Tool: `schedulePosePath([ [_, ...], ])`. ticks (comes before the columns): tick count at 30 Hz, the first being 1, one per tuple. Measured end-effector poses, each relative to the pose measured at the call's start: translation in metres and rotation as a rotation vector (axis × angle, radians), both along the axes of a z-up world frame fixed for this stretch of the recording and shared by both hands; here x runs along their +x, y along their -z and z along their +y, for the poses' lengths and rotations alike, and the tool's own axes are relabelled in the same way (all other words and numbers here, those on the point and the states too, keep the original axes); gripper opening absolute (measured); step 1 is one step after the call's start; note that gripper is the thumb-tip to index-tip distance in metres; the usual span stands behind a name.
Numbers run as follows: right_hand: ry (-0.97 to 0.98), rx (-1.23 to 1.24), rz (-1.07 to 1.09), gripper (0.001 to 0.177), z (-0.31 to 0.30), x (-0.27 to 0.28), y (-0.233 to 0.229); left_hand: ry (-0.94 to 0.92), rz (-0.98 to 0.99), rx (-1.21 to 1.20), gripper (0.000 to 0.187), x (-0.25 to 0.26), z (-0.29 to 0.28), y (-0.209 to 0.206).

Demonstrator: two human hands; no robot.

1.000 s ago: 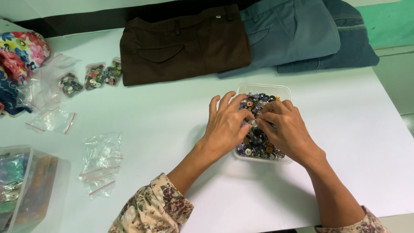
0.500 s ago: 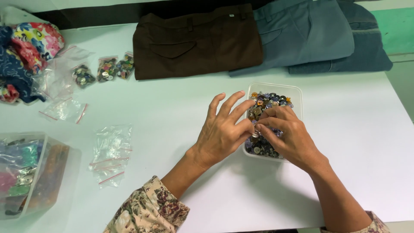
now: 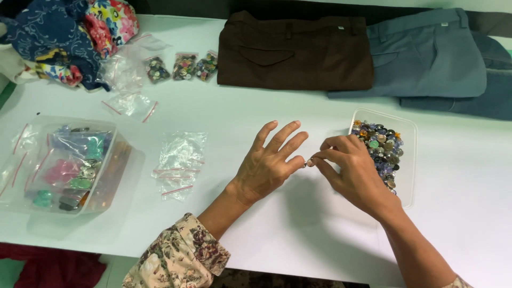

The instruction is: Sorting various buttons from a container and placing them into small plastic zip-lock bags.

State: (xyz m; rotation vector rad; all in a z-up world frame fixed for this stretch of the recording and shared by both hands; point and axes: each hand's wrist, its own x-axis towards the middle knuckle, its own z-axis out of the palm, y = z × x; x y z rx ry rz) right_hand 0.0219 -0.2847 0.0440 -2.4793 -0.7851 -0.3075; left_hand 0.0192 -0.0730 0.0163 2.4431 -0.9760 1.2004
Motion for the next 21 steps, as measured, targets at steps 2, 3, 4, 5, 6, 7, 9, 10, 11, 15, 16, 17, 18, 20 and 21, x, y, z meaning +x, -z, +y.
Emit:
schedulePosePath([
  [2,-0.002,-0.073,-0.014,0.009,0.014,0.003,0.014,-0.037,0.006,0.012,0.028,-0.001,0.011,0.008],
  [3,0.005,-0.141,-0.030,0.009,0.020,0.005,0.020,-0.067,0.011,0.027,0.027,0.000,0.016,0.011],
  [4,-0.002,-0.143,-0.031,0.009,0.026,0.008,0.023,-0.074,0.011,0.026,0.027,0.000,0.021,0.015],
  [5,0.011,-0.214,-0.015,0.010,0.032,0.010,0.026,-0.088,0.026,0.046,0.027,0.002,0.025,0.018],
  [6,0.027,-0.285,0.000,0.010,0.038,0.013,0.030,-0.100,0.041,0.066,0.026,0.003,0.029,0.022],
  [7,0.023,-0.287,-0.002,0.010,0.043,0.015,0.031,-0.105,0.041,0.065,0.026,0.004,0.032,0.026],
  [9,0.061,-0.368,0.046,0.011,0.051,0.017,0.035,-0.133,0.069,0.083,0.025,0.007,0.037,0.034],
  [10,0.067,-0.368,0.046,0.011,0.055,0.018,0.037,-0.127,0.068,0.083,0.025,0.007,0.038,0.035],
  [11,0.072,-0.378,0.053,0.011,0.057,0.019,0.040,-0.142,0.084,0.098,0.024,0.006,0.039,0.035],
  [15,0.100,-0.412,0.042,0.015,0.064,0.014,0.030,-0.163,0.114,0.141,0.023,0.007,0.042,0.035],
  [16,0.111,-0.411,0.043,0.015,0.062,0.014,0.032,-0.152,0.112,0.141,0.023,0.007,0.041,0.035],
  [17,0.103,-0.396,0.006,0.014,0.060,0.014,0.034,-0.154,0.130,0.130,0.019,0.007,0.040,0.034],
  [18,0.093,-0.381,-0.033,0.014,0.057,0.013,0.036,-0.157,0.147,0.120,0.016,0.007,0.038,0.034],
  [20,0.081,-0.329,-0.070,0.013,0.048,0.013,0.035,-0.129,0.149,0.092,0.017,0.010,0.030,0.029],
  [21,0.060,-0.278,-0.107,0.012,0.043,0.013,0.034,-0.110,0.154,0.063,0.017,0.011,0.025,0.026],
])
